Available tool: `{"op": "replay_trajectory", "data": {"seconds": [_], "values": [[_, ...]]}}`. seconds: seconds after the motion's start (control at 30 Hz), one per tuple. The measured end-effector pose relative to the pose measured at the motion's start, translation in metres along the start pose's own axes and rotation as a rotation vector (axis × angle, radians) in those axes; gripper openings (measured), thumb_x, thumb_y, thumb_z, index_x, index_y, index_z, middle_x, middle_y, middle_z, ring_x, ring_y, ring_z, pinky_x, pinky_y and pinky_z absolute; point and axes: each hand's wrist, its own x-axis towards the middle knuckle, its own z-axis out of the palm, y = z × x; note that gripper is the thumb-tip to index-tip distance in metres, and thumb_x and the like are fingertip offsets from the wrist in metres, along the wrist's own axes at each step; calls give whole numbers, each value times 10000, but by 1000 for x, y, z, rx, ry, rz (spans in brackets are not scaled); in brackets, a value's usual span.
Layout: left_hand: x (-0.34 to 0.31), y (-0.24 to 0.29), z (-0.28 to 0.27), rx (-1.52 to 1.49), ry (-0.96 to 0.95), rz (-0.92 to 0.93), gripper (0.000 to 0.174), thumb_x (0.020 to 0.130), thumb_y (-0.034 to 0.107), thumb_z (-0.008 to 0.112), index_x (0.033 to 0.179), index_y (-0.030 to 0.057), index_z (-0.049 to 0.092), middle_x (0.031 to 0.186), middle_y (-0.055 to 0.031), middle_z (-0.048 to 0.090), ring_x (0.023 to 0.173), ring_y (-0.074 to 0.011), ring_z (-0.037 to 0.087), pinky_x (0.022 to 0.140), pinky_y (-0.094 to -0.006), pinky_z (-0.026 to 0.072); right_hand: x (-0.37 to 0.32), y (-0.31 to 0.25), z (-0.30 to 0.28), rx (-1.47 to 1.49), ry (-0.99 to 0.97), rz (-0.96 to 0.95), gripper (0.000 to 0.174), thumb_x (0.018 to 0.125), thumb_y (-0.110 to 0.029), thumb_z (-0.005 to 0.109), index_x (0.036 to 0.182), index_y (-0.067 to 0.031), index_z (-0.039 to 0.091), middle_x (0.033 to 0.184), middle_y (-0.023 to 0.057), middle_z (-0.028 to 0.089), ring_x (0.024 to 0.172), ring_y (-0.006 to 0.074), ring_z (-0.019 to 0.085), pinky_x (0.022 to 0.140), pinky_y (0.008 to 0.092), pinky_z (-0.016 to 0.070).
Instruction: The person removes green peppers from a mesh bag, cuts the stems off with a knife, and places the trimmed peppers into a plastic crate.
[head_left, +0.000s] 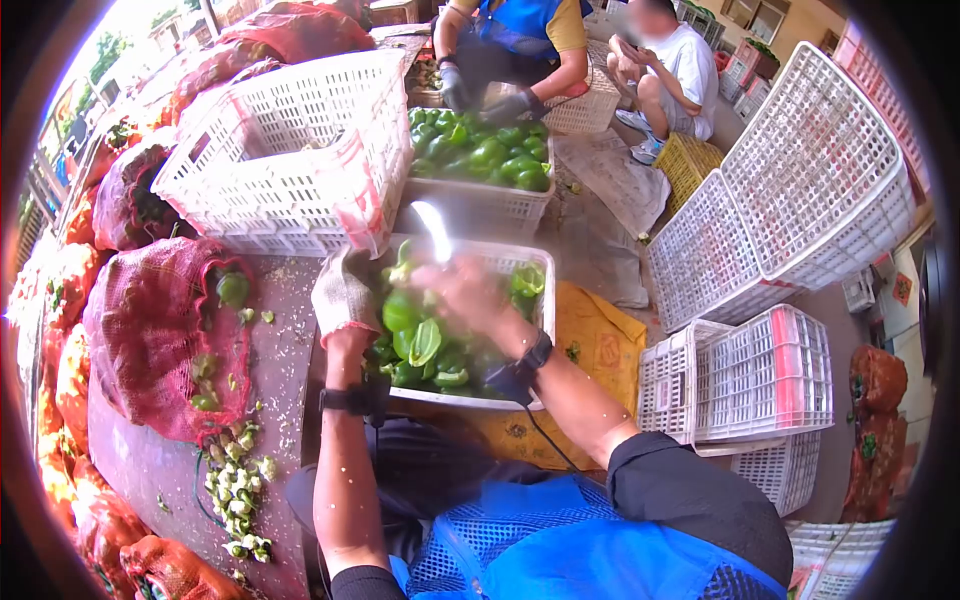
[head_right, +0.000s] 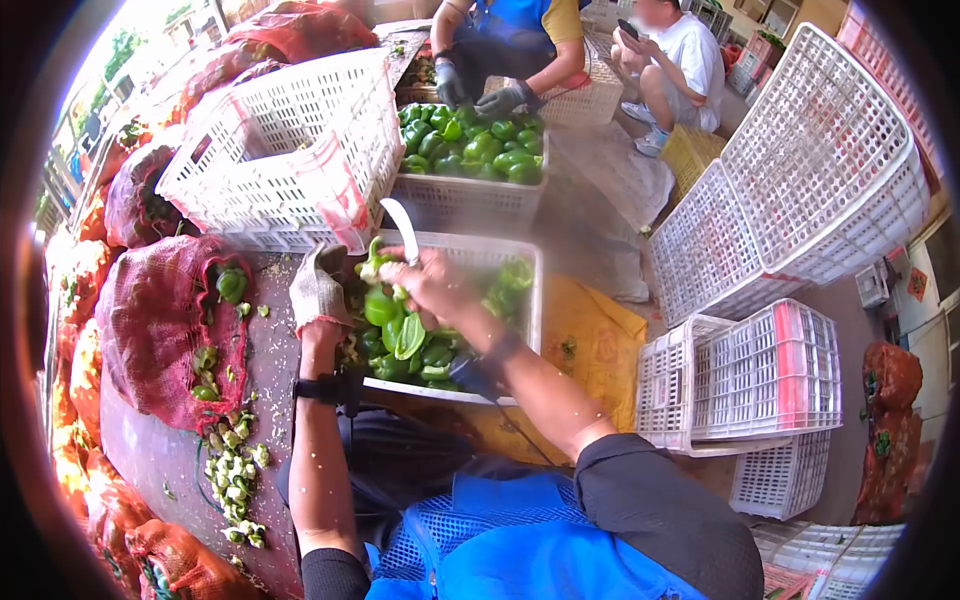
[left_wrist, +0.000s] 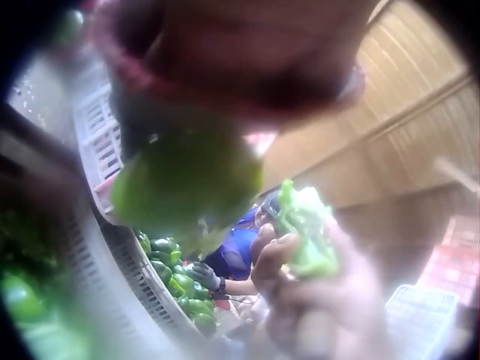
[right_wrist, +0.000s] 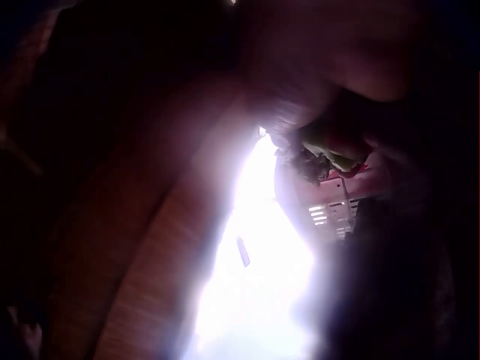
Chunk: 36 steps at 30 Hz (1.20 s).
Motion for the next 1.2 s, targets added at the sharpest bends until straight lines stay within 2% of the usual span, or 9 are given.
{"op": "replay_trajectory", "data": {"seconds": [0.07, 0.4, 0.6, 0.67, 0.7, 0.9, 1.03, 1.1, 1.2], "values": [[0, 25, -6, -286, -91, -301, 214, 821, 121, 664, 1019, 55, 713, 909, -119, 727, 842, -279, 706, 770, -360, 548, 18, 27, 11, -100, -121, -256, 293, 911, -161, 689, 1150, 7, 676, 861, 50, 711, 700, 80, 621, 557, 225, 484], [-14, 18, -17, -52, 44, -177, 84, 800, 47, 598, 852, 31, 662, 781, -133, 662, 702, -279, 657, 663, -359, 516, 6, 16, 39, -173, -69, -391, 228, 874, -140, 722, 1060, -8, 728, 792, 43, 719, 699, 104, 646, 627, 268, 518], [-29, 11, 3, -975, 370, -475, 90, 831, -11, 611, 902, 32, 646, 769, -14, 606, 613, -113, 556, 532, -259, 460, 12, 49, 67, -67, 188, -409, 240, 900, -177, 733, 1046, 13, 719, 823, 33, 695, 661, 76, 592, 594, 245, 489], [-37, -43, 41, -350, 271, -229, 84, 905, 85, 559, 897, 111, 638, 834, 7, 621, 772, -106, 583, 628, -239, 468, 16, 60, 79, 203, 196, -397, 285, 893, -122, 738, 1106, 55, 671, 832, 36, 695, 649, 60, 588, 574, 196, 469], [-27, -16, 18, 497, -48, -385, 99, 942, 177, 538, 916, 166, 633, 838, 24, 597, 807, -97, 570, 661, -234, 459, 5, 46, 79, 225, 201, -213, 291, 891, -131, 742, 1112, 42, 664, 807, 18, 684, 615, 36, 568, 512, 185, 439], [-22, -28, 5, -330, 1, -588, 152, 947, 256, 530, 953, 166, 652, 898, 0, 629, 867, -144, 592, 727, -288, 474, 3, 52, 66, 488, 49, -51, 242, 906, -197, 724, 1087, -37, 702, 818, -30, 671, 620, 27, 569, 491, 182, 426], [-19, -40, 11, -379, -55, -570, 202, 950, 309, 524, 977, 166, 664, 938, -16, 651, 907, -176, 607, 771, -324, 485, 10, 59, 44, 98, 44, -157, 285, 883, -208, 743, 1087, -14, 700, 922, 66, 723, 692, 123, 653, 600, 243, 516], [-19, -44, 14, -374, -97, -565, 229, 952, 335, 522, 990, 166, 670, 959, -24, 662, 927, -191, 614, 792, -342, 490, 11, 49, 35, -596, 198, -607, 326, 844, -214, 771, 1077, 4, 706, 1032, 144, 727, 879, 255, 700, 790, 337, 552], [-20, -52, 16, -292, -179, -537, 270, 954, 375, 517, 1008, 166, 680, 989, -36, 678, 957, -215, 625, 825, -369, 498, 18, 56, 30, -648, 219, -634, 364, 802, -219, 795, 1077, 5, 713, 1116, 180, 703, 1033, 329, 672, 922, 392, 516]]}}
